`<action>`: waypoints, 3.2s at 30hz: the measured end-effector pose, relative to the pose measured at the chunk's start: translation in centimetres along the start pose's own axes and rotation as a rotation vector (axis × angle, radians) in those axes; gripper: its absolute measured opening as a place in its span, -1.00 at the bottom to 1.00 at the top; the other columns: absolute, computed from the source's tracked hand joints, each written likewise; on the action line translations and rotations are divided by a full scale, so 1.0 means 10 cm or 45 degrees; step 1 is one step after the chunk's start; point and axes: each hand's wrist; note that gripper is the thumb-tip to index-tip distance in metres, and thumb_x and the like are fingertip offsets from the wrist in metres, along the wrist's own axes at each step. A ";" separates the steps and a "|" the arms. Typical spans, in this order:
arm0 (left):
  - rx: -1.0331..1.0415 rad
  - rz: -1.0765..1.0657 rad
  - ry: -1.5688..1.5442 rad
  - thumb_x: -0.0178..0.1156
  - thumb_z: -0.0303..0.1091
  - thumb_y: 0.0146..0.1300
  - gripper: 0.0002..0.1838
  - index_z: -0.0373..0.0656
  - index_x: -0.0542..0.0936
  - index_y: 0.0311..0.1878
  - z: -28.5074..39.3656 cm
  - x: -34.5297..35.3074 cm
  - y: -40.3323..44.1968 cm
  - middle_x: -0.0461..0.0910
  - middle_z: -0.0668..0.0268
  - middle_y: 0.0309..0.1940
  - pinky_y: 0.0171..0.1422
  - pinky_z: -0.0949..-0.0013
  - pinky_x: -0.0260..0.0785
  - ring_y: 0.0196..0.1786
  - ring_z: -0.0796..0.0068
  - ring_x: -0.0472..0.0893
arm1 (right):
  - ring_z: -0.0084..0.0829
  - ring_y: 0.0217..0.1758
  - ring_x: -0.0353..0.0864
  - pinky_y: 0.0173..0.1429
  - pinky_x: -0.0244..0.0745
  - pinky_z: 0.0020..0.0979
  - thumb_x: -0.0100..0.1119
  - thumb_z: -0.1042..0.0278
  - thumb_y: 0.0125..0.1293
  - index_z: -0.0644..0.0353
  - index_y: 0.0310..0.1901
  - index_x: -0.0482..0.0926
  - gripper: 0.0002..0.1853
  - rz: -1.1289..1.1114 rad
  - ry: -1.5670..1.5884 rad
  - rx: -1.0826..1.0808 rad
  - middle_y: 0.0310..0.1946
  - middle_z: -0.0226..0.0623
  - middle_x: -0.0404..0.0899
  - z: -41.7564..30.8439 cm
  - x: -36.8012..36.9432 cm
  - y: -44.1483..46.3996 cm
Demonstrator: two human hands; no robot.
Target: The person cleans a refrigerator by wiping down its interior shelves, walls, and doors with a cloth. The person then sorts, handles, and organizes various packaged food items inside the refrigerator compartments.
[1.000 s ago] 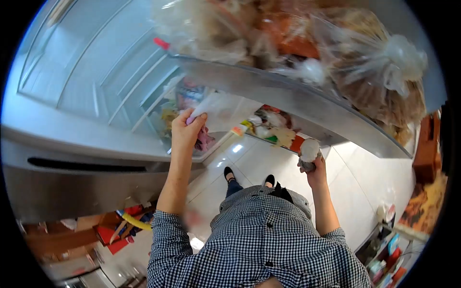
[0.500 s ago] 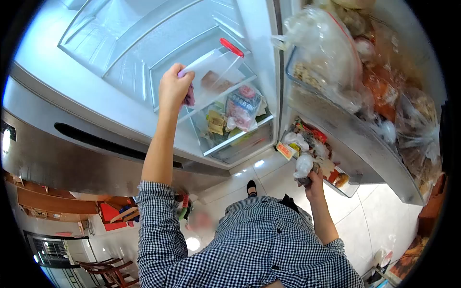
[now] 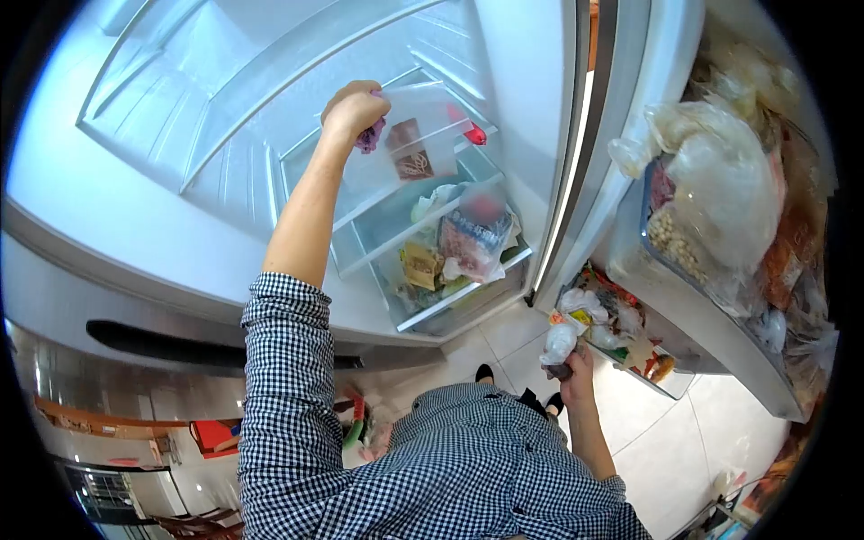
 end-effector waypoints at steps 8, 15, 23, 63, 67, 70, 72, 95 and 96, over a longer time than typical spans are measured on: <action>0.311 0.148 0.089 0.08 -0.29 0.00 -0.69 0.04 0.63 -0.14 -0.04 0.47 0.80 0.60 0.23 -0.12 -0.01 0.22 0.42 -0.08 0.21 0.58 | -0.31 -0.45 0.62 -0.60 0.47 -0.40 -0.06 0.46 0.09 0.22 0.04 0.34 -0.59 0.140 0.062 -0.101 -0.32 -0.15 0.56 0.18 0.17 0.03; 0.456 0.271 -0.376 0.14 -0.43 -0.11 -0.38 0.15 0.48 0.16 -0.20 1.03 0.98 0.27 0.14 0.32 0.27 0.28 0.27 0.30 0.17 0.35 | -0.32 -0.17 0.62 -0.33 0.63 -0.36 -0.06 0.53 0.10 0.22 0.11 0.37 -0.54 0.157 0.049 -0.080 -0.14 -0.21 0.54 0.22 0.10 0.04; 0.108 0.705 -1.573 0.09 -0.47 0.13 -0.81 -0.29 0.55 -0.18 -0.58 1.08 -0.13 0.48 0.35 -0.58 -0.51 0.52 0.34 -0.55 0.61 0.48 | -0.33 -0.22 0.60 -0.43 0.54 -0.35 -0.03 0.45 0.15 0.19 0.11 0.33 -0.57 0.039 -0.013 -0.052 -0.15 -0.23 0.52 0.03 0.37 0.29; 0.891 -0.127 -0.211 0.21 -0.50 -0.07 -0.33 0.02 0.36 0.22 0.61 3.60 -2.78 0.15 0.20 0.37 0.09 0.13 0.43 0.29 0.01 0.31 | -0.05 0.15 0.43 0.05 0.42 -0.06 0.15 0.29 0.09 0.05 -0.01 0.53 -0.64 0.701 -2.168 -0.570 -0.02 -0.07 0.52 -0.50 -1.49 0.36; 0.979 -0.140 -0.241 0.21 -0.50 -0.05 -0.49 0.01 0.46 0.07 0.74 3.78 -2.75 0.40 0.28 0.18 0.03 0.17 0.45 0.16 0.09 0.42 | -0.08 -0.13 0.59 -0.08 0.46 -0.20 0.16 0.27 0.13 0.23 -0.16 0.57 -0.72 0.774 -1.649 -0.588 -0.25 -0.01 0.61 -0.70 -1.97 0.39; 0.955 -0.160 -0.287 0.21 -0.49 -0.03 -0.63 -0.01 0.53 -0.07 0.75 3.75 -2.77 0.52 0.34 -0.02 -0.08 0.19 0.46 0.02 0.18 0.47 | -0.03 -0.20 0.61 -0.13 0.46 -0.21 0.15 0.27 0.15 0.31 -0.20 0.56 -0.72 0.835 -1.558 -0.755 -0.31 0.05 0.61 -0.87 -2.32 0.37; 0.925 -0.182 -0.261 0.22 -0.48 -0.02 -0.72 -0.03 0.55 -0.17 0.77 3.67 -2.84 0.56 0.35 -0.17 -0.18 0.20 0.46 -0.06 0.26 0.49 | -0.04 -0.21 0.61 -0.13 0.46 -0.22 0.13 0.28 0.17 0.32 -0.19 0.56 -0.72 0.849 -1.600 -0.833 -0.31 0.06 0.61 -0.91 -2.39 0.34; 0.879 -0.137 -0.340 0.17 -0.49 -0.03 -0.61 -0.05 0.51 -0.04 1.88 3.52 -3.03 0.47 0.25 0.01 -0.04 0.16 0.46 0.14 0.13 0.43 | -0.44 -0.18 0.56 -0.06 0.45 -0.42 0.14 0.43 0.18 0.31 -0.09 0.54 -0.74 0.195 -1.478 -0.479 -0.26 -0.24 0.60 -1.46 -1.89 -0.03; 0.848 -0.225 -0.343 0.18 -0.48 -0.03 -0.62 -0.05 0.52 -0.06 1.92 3.55 -3.00 0.48 0.24 -0.01 -0.06 0.16 0.47 0.13 0.12 0.45 | -0.45 -0.19 0.55 -0.07 0.45 -0.42 0.15 0.43 0.18 0.31 -0.11 0.55 -0.76 0.166 -1.505 -0.493 -0.27 -0.24 0.60 -1.56 -1.73 -0.11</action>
Point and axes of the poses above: each hand's wrist, its own y-axis towards the middle knuckle, its own x-axis out of the palm, z = x × y
